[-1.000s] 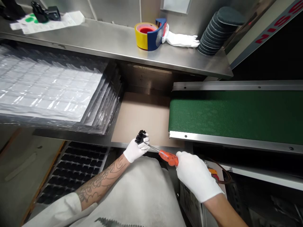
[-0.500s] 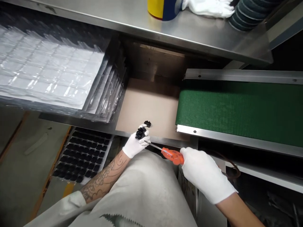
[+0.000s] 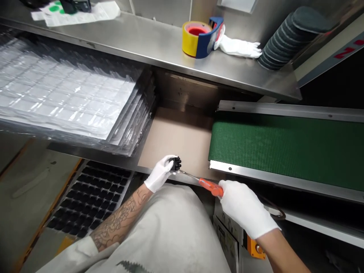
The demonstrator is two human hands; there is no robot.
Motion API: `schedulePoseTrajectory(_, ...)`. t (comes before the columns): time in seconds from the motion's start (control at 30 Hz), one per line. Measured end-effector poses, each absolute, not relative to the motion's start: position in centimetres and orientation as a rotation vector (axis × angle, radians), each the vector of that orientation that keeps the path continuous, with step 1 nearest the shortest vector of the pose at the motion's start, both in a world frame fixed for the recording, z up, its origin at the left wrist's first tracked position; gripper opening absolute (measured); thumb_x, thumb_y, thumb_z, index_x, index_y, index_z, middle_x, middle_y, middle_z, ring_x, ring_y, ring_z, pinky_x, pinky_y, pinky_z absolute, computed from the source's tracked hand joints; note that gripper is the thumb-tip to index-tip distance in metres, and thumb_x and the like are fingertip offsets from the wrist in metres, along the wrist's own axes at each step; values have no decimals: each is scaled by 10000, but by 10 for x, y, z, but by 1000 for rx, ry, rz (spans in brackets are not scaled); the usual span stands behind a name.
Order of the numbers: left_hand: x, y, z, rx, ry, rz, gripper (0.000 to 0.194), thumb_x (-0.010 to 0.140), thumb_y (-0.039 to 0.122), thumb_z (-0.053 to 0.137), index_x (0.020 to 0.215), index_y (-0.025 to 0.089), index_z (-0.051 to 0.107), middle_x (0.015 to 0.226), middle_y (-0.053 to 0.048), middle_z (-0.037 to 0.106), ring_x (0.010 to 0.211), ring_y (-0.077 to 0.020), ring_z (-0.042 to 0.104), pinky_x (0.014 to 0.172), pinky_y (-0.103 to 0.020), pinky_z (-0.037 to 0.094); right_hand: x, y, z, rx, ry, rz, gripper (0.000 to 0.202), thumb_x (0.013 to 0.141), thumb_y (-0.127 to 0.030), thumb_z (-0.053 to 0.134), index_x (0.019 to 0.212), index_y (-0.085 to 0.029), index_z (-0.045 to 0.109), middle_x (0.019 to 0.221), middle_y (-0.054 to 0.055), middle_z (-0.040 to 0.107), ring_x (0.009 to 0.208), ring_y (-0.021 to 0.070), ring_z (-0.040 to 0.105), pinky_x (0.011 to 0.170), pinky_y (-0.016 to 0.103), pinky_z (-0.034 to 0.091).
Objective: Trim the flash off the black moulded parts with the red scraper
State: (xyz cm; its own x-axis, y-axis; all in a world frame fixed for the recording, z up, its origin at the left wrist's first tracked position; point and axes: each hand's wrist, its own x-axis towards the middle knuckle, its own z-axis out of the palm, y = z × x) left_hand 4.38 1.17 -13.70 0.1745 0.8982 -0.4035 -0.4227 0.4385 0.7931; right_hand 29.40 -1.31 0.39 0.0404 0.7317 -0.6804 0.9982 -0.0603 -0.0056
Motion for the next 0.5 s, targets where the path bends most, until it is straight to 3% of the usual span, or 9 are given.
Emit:
schedulePoseTrajectory(0.13,49,11,-132,711,1089,1028,310,776,232,711,1068,162,634,1049,-101,645,857,-205,653,632,-260,554,301,-13,1,1913,1683,-772,173,828,-215,468,787,-211,635,731,29,655,581,130,527,551,239,276)
schedulePoseTrajectory(0.3,50,10,-134,834,1159,1025,323,740,134,705,1058,187,682,1074,-93,644,833,-184,605,613,-231,514,308,-13,-9,1952,1687,-775,194,864,-291,482,786,-201,636,694,32,630,552,120,504,542,230,269)
schedulePoseTrajectory(0.43,44,12,-140,994,1218,1044,314,732,83,676,1013,218,716,1108,-87,635,1017,-221,570,769,-257,509,310,-14,-16,1932,1688,-795,189,861,-303,495,792,-193,633,673,29,610,527,108,477,538,221,259)
schedulePoseTrajectory(0.5,39,14,-142,990,1224,1045,309,736,84,673,1012,217,718,1102,-86,640,1018,-217,569,793,-258,499,310,-16,-18,1970,1701,-801,208,868,-311,485,785,-184,627,662,28,601,521,99,464,539,217,253)
